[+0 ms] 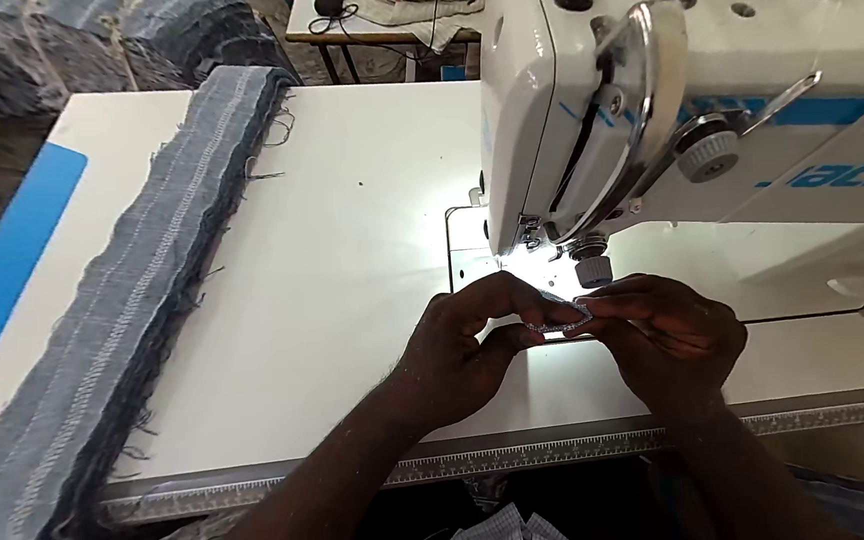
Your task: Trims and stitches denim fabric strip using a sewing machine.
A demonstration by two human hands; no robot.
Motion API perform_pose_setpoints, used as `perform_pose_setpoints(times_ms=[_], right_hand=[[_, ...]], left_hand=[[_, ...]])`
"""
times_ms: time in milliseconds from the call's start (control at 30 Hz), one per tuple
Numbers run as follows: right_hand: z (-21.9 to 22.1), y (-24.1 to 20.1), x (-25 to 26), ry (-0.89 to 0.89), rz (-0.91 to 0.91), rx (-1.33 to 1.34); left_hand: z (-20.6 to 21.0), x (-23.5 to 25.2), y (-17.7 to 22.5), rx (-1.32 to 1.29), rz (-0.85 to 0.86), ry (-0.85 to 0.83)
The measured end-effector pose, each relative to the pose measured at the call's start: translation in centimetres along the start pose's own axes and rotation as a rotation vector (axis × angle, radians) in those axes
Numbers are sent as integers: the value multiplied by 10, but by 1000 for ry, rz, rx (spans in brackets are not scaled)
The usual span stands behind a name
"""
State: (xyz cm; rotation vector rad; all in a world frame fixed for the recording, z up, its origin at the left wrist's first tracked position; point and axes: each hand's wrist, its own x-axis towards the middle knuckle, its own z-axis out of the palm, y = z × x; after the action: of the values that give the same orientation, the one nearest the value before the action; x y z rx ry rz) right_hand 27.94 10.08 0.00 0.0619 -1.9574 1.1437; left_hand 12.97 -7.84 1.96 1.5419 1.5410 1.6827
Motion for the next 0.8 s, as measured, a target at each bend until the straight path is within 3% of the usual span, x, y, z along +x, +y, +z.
perform_pose_setpoints(times_ms=[200, 300, 500, 667, 800], right_hand=[[-14, -9, 19, -350, -282, -254], [-13, -11, 23, -360, -320, -287], [-13, -5, 25, -307, -251, -227], [-2, -4, 9, -227, -70, -42], [3, -14, 7, -200, -115, -192]], left_hand=[[-8, 8, -2, 208, 122, -129], [-6, 11, 2, 262, 133, -144], [-7, 11, -4, 118, 26, -176], [14, 5, 1, 92, -18, 186], [18, -14, 4, 581, 219, 249]])
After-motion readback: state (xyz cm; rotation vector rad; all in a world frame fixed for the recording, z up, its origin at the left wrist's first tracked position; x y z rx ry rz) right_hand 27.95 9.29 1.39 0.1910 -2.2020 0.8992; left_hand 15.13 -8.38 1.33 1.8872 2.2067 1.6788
